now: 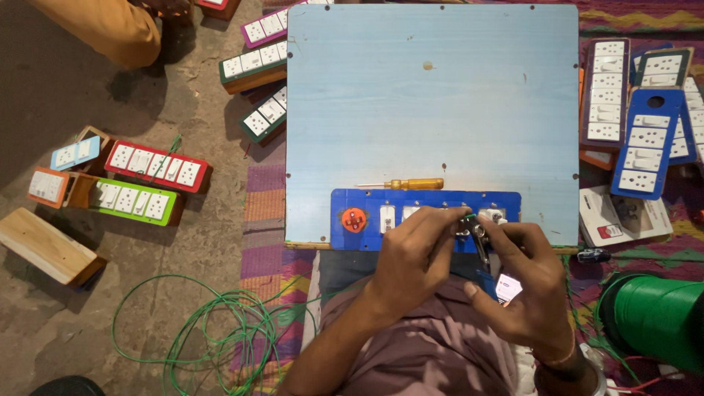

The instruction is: The person strips green wires with pliers and connects them to terminals on a blue electrical board. They use a screwdriver to tighten the connections and repeat the process for multiple switches.

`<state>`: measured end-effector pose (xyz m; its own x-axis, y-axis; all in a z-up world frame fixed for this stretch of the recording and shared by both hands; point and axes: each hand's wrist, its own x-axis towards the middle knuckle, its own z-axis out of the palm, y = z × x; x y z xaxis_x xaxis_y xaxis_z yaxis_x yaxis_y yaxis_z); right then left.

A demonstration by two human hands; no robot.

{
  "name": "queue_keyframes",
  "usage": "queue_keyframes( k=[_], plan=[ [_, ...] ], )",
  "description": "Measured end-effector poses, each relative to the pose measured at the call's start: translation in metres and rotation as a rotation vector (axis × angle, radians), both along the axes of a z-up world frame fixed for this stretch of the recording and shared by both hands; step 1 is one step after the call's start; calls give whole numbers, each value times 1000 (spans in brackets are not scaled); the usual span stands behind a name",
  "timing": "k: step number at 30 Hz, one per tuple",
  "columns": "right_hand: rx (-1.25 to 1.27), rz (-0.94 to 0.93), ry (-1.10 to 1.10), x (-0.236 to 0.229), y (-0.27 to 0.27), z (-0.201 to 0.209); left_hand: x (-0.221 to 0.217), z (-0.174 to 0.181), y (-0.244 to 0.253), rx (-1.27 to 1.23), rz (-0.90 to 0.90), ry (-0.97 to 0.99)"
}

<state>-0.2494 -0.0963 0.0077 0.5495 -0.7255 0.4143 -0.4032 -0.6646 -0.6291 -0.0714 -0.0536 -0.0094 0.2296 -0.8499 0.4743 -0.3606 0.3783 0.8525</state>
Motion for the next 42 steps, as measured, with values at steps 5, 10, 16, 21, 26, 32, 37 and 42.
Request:
queue_keyframes(
  k=[5,10,16,21,26,32,37,42],
  plan=[
    [-16,-69,38,2,2,-1,-1,0,0,-6,-10,-8],
    [-57,-45,31,3,1,-2,0,1,0,-2,-16,-9],
    [-131,-16,78,1,1,5,0,3,-1,2,-30,3],
    [-6,18,56,-3,2,3,5,7,2,85,-145,-4],
    [322,46,19,-17,-4,-5,7,2,1,110,-211,14],
    [312,80,-126,-17,-4,-7,2,-7,-2,82,-189,-20],
    [231,11,-161,-17,-1,-15,-5,-5,-6,96,-101,-61],
    [256,-60,-166,-18,-1,-14,-9,2,-11,214,-39,8]
  ],
)
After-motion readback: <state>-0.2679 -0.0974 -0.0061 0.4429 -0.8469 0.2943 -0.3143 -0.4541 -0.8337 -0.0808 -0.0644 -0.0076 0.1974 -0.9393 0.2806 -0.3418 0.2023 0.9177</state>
